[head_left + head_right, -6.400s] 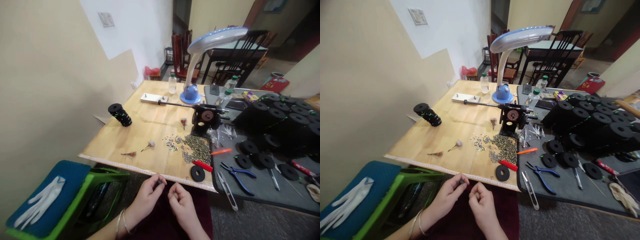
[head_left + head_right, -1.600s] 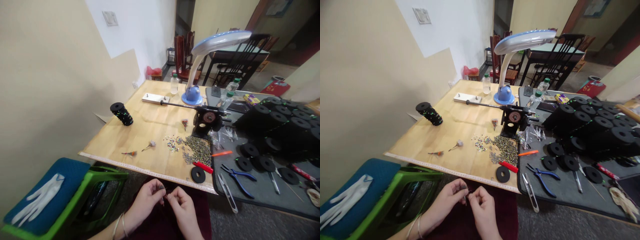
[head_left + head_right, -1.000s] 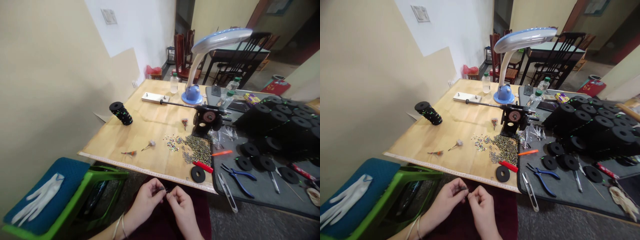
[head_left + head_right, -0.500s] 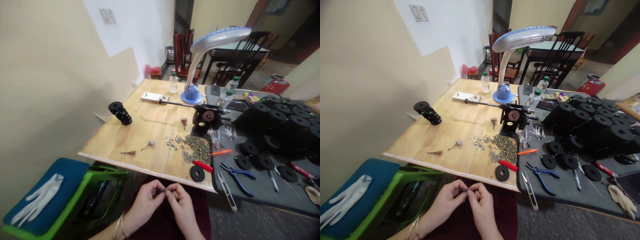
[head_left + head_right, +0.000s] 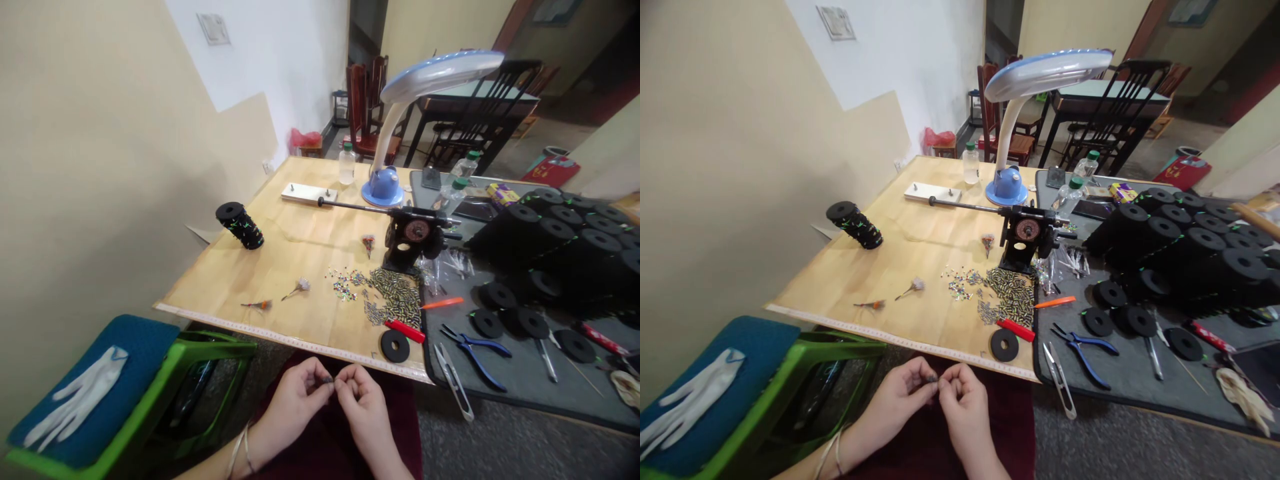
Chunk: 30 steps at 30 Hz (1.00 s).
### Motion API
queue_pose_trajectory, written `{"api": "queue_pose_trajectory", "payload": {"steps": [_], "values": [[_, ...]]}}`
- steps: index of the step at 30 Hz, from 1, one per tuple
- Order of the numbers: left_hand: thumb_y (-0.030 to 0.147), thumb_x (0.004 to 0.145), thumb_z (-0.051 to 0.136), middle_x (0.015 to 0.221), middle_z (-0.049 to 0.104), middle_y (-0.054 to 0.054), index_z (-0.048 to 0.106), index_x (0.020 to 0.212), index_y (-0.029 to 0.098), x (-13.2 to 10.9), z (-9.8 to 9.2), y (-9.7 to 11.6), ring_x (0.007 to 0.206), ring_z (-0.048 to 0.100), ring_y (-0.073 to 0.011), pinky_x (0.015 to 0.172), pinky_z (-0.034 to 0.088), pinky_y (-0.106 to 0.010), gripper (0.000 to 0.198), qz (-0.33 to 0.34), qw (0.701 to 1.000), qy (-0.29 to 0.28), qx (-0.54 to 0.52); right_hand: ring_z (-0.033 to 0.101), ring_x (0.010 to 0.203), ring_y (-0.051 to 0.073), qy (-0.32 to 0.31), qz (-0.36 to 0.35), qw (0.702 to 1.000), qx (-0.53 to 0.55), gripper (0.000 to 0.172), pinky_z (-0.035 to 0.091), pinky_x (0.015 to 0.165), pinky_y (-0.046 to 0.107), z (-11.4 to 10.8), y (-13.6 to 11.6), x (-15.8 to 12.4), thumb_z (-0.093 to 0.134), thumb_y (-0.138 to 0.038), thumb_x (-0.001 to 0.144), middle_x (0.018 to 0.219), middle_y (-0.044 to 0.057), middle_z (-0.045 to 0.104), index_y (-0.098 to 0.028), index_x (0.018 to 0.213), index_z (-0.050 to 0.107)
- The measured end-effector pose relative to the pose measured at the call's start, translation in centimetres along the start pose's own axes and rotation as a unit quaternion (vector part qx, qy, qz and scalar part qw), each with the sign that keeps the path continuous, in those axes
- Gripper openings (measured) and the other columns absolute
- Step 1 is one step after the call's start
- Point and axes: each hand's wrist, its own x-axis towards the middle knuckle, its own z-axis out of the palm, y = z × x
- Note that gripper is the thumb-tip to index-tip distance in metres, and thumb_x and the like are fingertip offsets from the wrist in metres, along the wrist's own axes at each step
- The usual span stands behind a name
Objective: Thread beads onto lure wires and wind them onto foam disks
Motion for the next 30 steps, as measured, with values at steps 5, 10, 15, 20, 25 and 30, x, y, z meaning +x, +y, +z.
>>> {"api": "queue_pose_trajectory", "payload": {"steps": [5,10,15,20,25,30], "values": [[0.024,0.073,0.065,0.061,0.057,0.002,0.051,0.067,0.017,-0.1,0.3,0.6,0.06,0.054,-0.0136,0.061,0.044,-0.026,0.017,-0.009,0.998,-0.02,-0.051,0.038,0.046,0.01,-0.014,0.049,0.995,0.082,0.014,0.034,0.049,0.022,0.4,-0.6,0.3,0.061,-0.029,0.071,0.049,-0.009,0.041,-0.018,0.068,0.052],[0.021,0.074,0.064,0.065,0.059,0.001,0.055,0.069,0.016,-0.1,0.4,-0.1,0.062,0.054,-0.0133,0.061,0.043,-0.024,0.012,0.033,0.999,-0.003,0.002,0.024,0.044,0.007,0.008,0.059,0.995,0.082,0.014,0.024,0.045,0.02,0.5,-0.3,0.4,0.059,-0.028,0.066,0.045,-0.012,0.032,-0.019,0.064,0.049],[0.02,0.074,0.063,0.065,0.061,0.0,0.06,0.071,0.015,-0.1,0.6,-0.5,0.06,0.053,-0.0125,0.058,0.042,-0.021,0.007,0.074,0.996,-0.002,0.056,0.021,0.047,0.008,0.032,0.055,0.996,0.062,0.014,0.02,0.045,0.02,0.4,-0.4,0.6,0.058,-0.027,0.064,0.05,-0.01,0.031,-0.019,0.061,0.048],[0.02,0.074,0.063,0.066,0.062,-0.001,0.06,0.071,0.015,-0.1,0.8,-0.1,0.059,0.054,-0.0125,0.057,0.042,-0.021,0.006,0.086,0.994,-0.009,0.066,0.019,0.042,0.006,0.032,0.072,0.992,0.097,0.016,0.016,0.041,0.019,0.4,-0.5,0.4,0.059,-0.029,0.064,0.046,-0.011,0.031,-0.02,0.061,0.046],[0.017,0.076,0.058,0.066,0.061,-0.001,0.058,0.071,0.015,-0.2,0.8,0.5,0.061,0.052,-0.0131,0.058,0.042,-0.022,0.005,0.09,0.992,-0.016,0.086,0.014,0.039,0.005,0.031,0.105,0.982,0.156,0.026,0.012,0.038,0.018,0.7,-0.5,0.0,0.065,-0.036,0.067,0.041,-0.014,0.026,-0.021,0.063,0.044],[0.019,0.077,0.059,0.063,0.055,0.001,0.056,0.071,0.016,-0.4,0.8,0.7,0.058,0.049,-0.0121,0.056,0.04,-0.022,0.008,0.065,0.997,-0.03,0.041,0.015,0.038,0.004,0.02,0.116,0.973,0.197,0.03,0.013,0.038,0.018,0.9,-0.5,-0.1,0.069,-0.039,0.067,0.04,-0.015,0.028,-0.02,0.066,0.045]]}}
